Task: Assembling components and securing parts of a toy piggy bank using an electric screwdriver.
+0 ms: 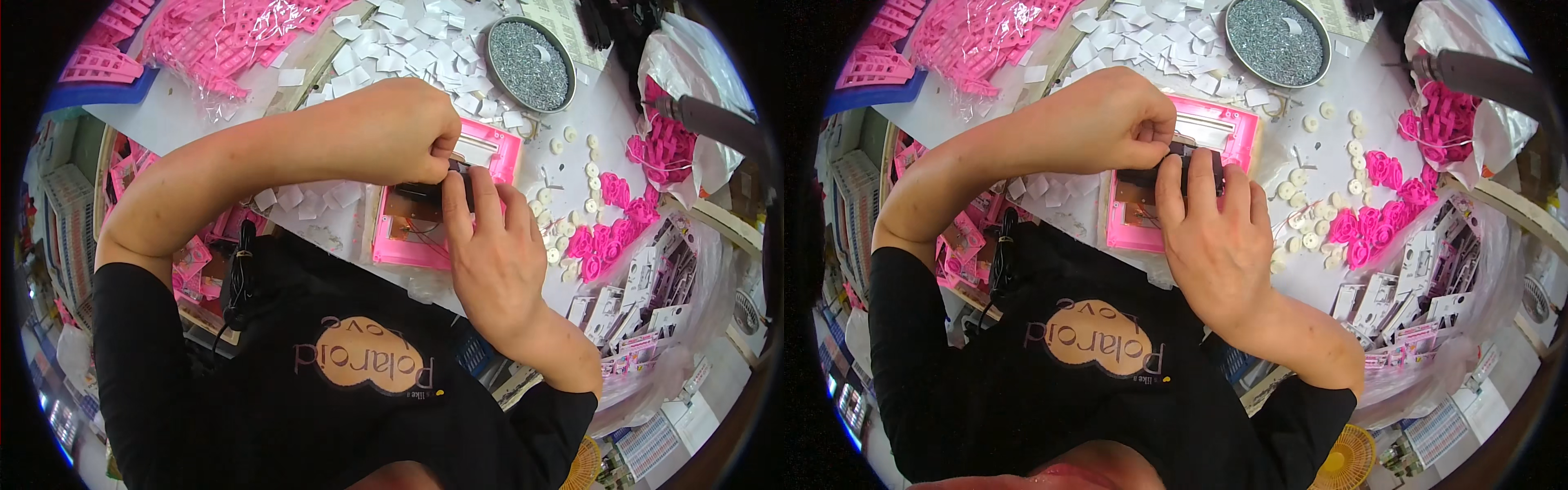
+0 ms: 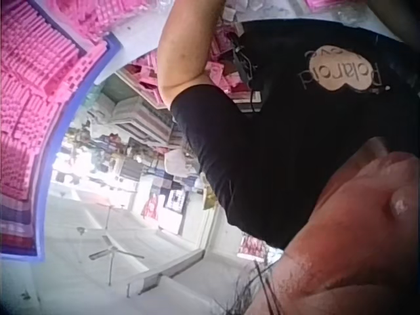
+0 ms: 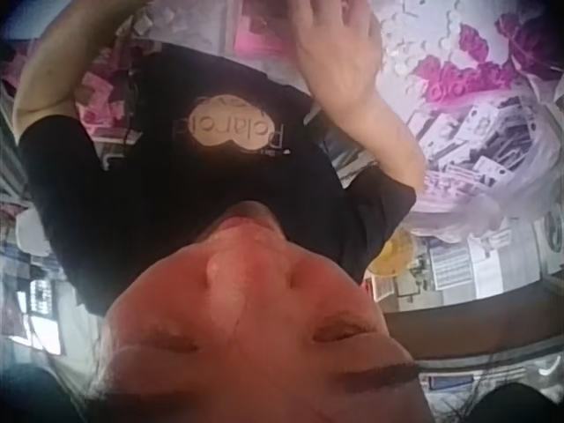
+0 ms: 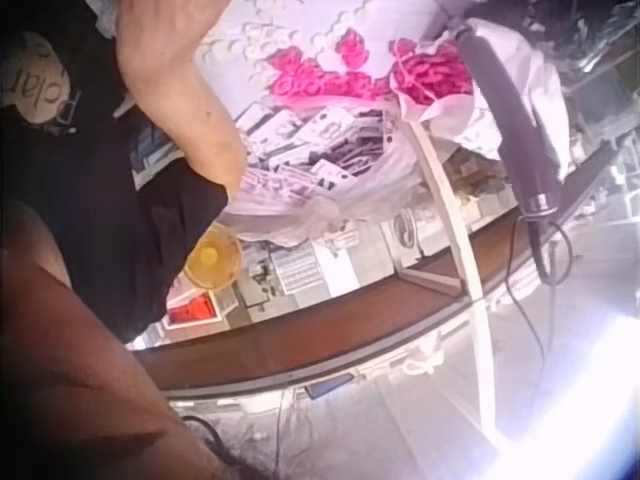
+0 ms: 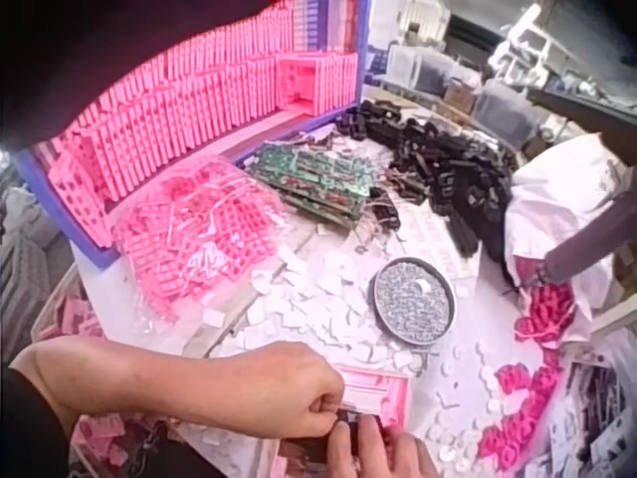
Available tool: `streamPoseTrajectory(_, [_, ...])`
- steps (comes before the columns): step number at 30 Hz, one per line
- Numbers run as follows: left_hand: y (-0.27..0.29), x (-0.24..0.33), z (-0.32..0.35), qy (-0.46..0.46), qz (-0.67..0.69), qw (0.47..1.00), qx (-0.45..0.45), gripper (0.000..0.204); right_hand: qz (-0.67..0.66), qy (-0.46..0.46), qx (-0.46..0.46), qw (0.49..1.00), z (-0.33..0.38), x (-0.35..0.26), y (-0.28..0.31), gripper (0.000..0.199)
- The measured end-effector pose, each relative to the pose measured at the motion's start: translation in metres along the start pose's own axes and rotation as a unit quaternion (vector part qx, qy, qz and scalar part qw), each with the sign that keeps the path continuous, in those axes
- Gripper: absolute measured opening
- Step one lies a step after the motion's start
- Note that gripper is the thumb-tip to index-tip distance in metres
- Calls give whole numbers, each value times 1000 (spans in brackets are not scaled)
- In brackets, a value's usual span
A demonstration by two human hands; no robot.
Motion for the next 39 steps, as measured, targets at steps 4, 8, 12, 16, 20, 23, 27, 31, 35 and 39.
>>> streamPoseTrajectory(4, [0,-4,4,-37,-122,992,22,18,-164,-26,58,984,-1,29,41,53])
streamPoseTrajectory(8, [48,1,-48,64,-113,990,59,16,11,26,609,793,97,137,142,46])
streamPoseTrajectory(12, [29,-37,-148,23,-263,949,173,17,-481,-11,519,707,61,218,136,48])
streamPoseTrajectory(16, [-5,-46,-174,-97,-365,912,160,16,-617,-33,338,710,53,239,106,49])
streamPoseTrajectory(20, [-3,-34,-154,-126,-377,904,159,20,-588,-83,391,703,27,184,89,44])
streamPoseTrajectory(23, [-11,-34,-166,-97,-405,907,63,18,-592,-53,389,704,12,163,87,41])
streamPoseTrajectory(27, [-1,-23,-160,-112,-365,916,119,16,-619,-33,377,688,-3,151,83,40])
streamPoseTrajectory(31, [8,-25,-158,-114,-380,905,154,16,-657,-89,369,651,-27,123,81,41])
streamPoseTrajectory(35, [18,31,-104,-218,-310,900,214,16,-700,-26,317,639,-11,114,78,32])
streamPoseTrajectory(39, [7,54,9,-191,-203,948,157,10,-750,109,262,598,-12,68,81,24])
Point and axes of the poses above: each hand's wrist, its own z-axis away from the middle knuckle, its own y-axis out of the back of the hand, x = y × z, the point moved 6 cm from there along -z, towards the middle knuckle, and after that the axes turned 6 degrees about -z, right-handed, at the moved point
